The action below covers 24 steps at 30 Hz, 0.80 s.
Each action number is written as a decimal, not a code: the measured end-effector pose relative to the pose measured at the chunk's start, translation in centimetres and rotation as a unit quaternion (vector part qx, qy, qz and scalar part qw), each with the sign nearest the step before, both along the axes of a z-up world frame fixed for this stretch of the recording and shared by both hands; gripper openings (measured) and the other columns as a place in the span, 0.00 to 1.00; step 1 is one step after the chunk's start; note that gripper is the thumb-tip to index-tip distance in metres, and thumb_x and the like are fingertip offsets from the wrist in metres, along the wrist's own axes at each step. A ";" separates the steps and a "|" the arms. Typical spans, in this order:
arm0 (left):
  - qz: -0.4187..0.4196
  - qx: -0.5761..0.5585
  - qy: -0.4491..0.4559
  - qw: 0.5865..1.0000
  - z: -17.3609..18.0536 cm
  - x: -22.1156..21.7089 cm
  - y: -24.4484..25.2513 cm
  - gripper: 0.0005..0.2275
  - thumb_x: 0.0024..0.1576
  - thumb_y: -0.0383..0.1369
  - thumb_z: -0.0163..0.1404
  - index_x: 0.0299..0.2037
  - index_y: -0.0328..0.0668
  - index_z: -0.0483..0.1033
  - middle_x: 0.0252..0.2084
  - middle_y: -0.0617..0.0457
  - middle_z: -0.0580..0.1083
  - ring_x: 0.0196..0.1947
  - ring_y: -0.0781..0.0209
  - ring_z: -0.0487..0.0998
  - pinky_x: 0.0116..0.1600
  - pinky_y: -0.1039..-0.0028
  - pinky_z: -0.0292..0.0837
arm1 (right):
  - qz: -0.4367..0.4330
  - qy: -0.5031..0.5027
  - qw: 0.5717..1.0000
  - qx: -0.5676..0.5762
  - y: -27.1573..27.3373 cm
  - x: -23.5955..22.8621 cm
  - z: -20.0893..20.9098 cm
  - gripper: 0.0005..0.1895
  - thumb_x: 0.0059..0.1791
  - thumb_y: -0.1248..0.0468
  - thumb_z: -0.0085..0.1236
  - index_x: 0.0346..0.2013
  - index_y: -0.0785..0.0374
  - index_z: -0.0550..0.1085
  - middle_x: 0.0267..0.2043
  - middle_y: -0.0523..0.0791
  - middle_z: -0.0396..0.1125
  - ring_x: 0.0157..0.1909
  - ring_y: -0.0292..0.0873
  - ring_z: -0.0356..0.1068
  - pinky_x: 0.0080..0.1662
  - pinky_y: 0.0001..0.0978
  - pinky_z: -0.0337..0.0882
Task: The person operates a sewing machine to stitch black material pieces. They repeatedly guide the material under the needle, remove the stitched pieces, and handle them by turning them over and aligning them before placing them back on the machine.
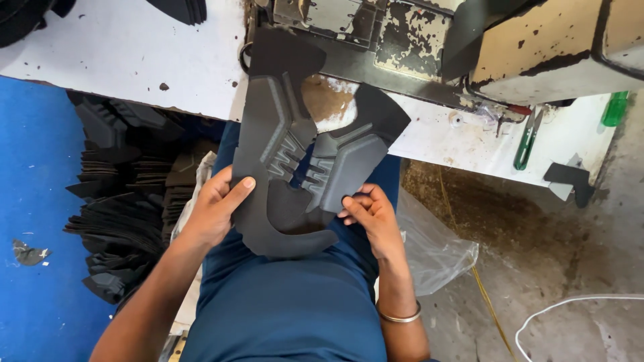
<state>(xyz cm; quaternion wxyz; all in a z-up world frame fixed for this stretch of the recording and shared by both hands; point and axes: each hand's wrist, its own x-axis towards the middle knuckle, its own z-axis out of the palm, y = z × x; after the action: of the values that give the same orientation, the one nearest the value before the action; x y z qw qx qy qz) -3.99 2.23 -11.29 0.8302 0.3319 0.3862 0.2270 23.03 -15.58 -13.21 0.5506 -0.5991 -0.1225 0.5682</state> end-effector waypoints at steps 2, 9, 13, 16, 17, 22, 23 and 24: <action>0.000 0.002 -0.005 1.000 0.2 0.2 0.0 0.13 0.65 0.31 0.49 0.56 0.32 0.73 0.46 0.51 0.78 0.42 0.68 0.78 0.46 0.77 0.75 | 0.001 -0.002 1.000 -0.002 0.1 0.0 0.2 0.15 0.52 0.67 0.60 0.51 0.66 0.68 0.37 0.46 0.73 0.37 0.39 0.75 0.39 0.28 0.73; -0.007 0.011 -0.016 1.000 1.0 0.3 0.1 0.14 0.65 0.31 0.49 0.58 0.31 0.73 0.47 0.50 0.78 0.44 0.68 0.77 0.49 0.77 0.75 | -0.004 -0.005 1.000 -0.006 0.1 0.1 0.6 0.15 0.52 0.67 0.60 0.50 0.66 0.67 0.35 0.45 0.73 0.37 0.39 0.74 0.40 0.30 0.73; -0.011 0.017 -0.012 1.000 1.5 0.7 0.2 0.14 0.64 0.31 0.49 0.58 0.32 0.73 0.49 0.50 0.78 0.45 0.68 0.78 0.51 0.76 0.75 | -0.023 -0.022 0.999 -0.015 0.4 0.2 0.9 0.15 0.54 0.65 0.57 0.53 0.64 0.67 0.35 0.47 0.72 0.38 0.40 0.75 0.41 0.29 0.75; -0.004 0.013 -0.017 1.000 1.8 0.8 0.0 0.15 0.64 0.31 0.49 0.58 0.33 0.73 0.49 0.50 0.78 0.46 0.68 0.77 0.52 0.76 0.73 | -0.092 -0.150 0.983 -0.050 1.2 -0.1 2.8 0.20 0.52 0.65 0.58 0.57 0.62 0.65 0.44 0.45 0.71 0.42 0.38 0.72 0.40 0.27 0.73; -0.013 0.027 -0.016 0.999 1.9 0.8 -0.1 0.14 0.65 0.31 0.49 0.58 0.32 0.73 0.50 0.52 0.77 0.47 0.69 0.76 0.53 0.77 0.72 | -0.136 -0.180 0.974 -0.002 0.8 0.2 2.5 0.21 0.53 0.65 0.60 0.58 0.65 0.66 0.47 0.46 0.70 0.44 0.38 0.70 0.40 0.27 0.71; -0.074 0.098 -0.018 0.992 4.5 0.8 -0.8 0.13 0.67 0.31 0.48 0.58 0.31 0.73 0.49 0.54 0.76 0.47 0.71 0.75 0.53 0.77 0.71 | -0.168 -0.125 0.973 0.095 3.0 -0.2 8.4 0.23 0.50 0.68 0.61 0.58 0.69 0.67 0.55 0.47 0.70 0.52 0.40 0.71 0.42 0.28 0.73; -0.100 0.124 -0.041 0.986 5.2 0.9 -1.0 0.14 0.66 0.31 0.48 0.59 0.32 0.72 0.48 0.55 0.77 0.46 0.71 0.76 0.52 0.78 0.72 | -0.136 -0.049 0.983 0.111 3.6 -0.4 9.8 0.26 0.48 0.69 0.60 0.60 0.67 0.67 0.56 0.48 0.71 0.54 0.41 0.73 0.41 0.27 0.74; -0.126 0.151 -0.064 0.978 5.9 1.0 -1.1 0.14 0.66 0.30 0.48 0.60 0.32 0.71 0.48 0.55 0.77 0.46 0.71 0.76 0.52 0.78 0.72 | -0.103 0.028 0.986 0.125 4.3 -0.5 11.2 0.28 0.46 0.69 0.59 0.62 0.66 0.67 0.57 0.48 0.71 0.55 0.42 0.75 0.40 0.26 0.74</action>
<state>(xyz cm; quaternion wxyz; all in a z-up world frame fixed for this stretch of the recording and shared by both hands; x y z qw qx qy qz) -2.94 1.15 -5.38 0.8156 0.4842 0.2482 0.1969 22.48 -11.31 -2.00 0.6801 -0.5187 -0.1147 0.5052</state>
